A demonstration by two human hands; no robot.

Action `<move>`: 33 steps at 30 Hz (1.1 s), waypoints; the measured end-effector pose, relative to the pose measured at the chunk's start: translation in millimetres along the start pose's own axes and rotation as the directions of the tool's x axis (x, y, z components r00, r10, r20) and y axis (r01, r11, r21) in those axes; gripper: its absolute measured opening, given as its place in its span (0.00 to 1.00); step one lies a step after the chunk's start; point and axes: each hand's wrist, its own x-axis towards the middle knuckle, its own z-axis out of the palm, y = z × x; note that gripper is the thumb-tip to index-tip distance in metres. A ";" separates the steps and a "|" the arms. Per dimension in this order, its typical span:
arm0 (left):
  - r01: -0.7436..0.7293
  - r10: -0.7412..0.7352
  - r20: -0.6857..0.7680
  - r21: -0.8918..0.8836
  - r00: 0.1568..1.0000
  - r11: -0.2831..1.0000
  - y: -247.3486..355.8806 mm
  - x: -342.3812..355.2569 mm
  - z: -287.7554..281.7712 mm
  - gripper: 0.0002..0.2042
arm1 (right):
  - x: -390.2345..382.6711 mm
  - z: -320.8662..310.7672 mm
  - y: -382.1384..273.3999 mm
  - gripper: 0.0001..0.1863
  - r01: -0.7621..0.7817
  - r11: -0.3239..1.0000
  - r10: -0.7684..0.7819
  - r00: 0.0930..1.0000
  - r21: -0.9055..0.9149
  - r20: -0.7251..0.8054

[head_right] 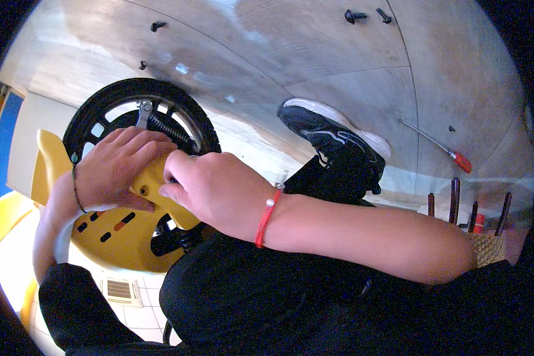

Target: Replacing or repairing a plastic body panel on a yellow electric scooter using a power drill and screws.

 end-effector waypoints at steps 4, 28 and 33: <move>-0.014 0.014 -0.014 0.012 1.000 1.000 0.3 0.5 0.2 0.40 | 9.5 14.5 13.4 0.08 0.271 0.959 -0.280 0.951 -0.083 -0.134; -0.085 0.094 -0.076 0.104 0.993 0.991 -9.6 0.5 9.2 0.36 | 21.7 19.0 -5.7 0.07 0.493 0.717 -0.572 0.820 -0.492 -0.012; -0.095 0.104 -0.085 0.106 0.991 0.990 -10.4 -0.5 8.9 0.36 | 26.3 26.7 -6.2 0.08 0.527 0.644 -0.623 0.782 -0.554 0.020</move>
